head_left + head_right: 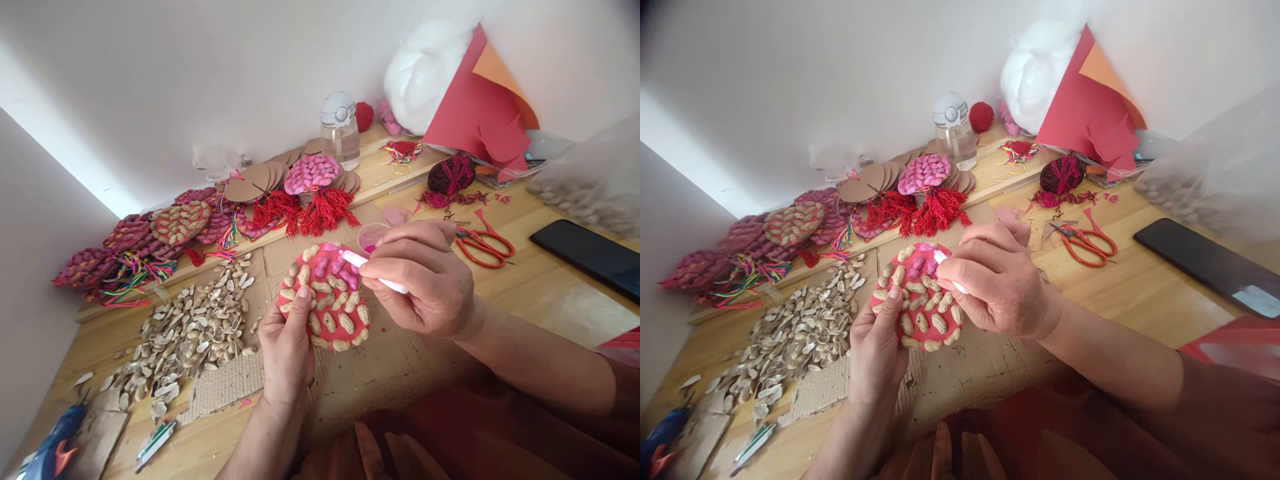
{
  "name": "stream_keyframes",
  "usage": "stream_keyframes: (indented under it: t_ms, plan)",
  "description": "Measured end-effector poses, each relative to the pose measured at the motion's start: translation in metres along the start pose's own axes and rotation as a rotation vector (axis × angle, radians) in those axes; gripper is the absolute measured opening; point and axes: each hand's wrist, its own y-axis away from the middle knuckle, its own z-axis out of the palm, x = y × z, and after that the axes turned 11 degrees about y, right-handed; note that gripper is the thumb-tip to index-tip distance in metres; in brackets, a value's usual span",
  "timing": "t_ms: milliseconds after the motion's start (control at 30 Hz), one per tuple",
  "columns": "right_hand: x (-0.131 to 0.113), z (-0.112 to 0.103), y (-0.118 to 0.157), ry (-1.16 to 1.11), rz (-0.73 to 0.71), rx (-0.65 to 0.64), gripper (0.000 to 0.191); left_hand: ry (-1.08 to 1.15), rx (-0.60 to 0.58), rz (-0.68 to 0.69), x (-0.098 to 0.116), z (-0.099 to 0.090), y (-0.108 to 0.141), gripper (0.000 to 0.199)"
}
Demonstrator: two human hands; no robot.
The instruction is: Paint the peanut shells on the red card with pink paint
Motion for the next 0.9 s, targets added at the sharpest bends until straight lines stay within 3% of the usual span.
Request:
stream_keyframes:
  t_ms: [733,900]
  plan:
    - [0.006,0.0,-0.003,0.005,0.036,0.043,0.004,0.03,0.022,-0.009,0.001,0.002,-0.001,0.036]
    - [0.011,-0.002,-0.005,-0.164,0.22,0.069,0.003,0.049,0.029,-0.044,0.001,0.002,-0.002,0.036]
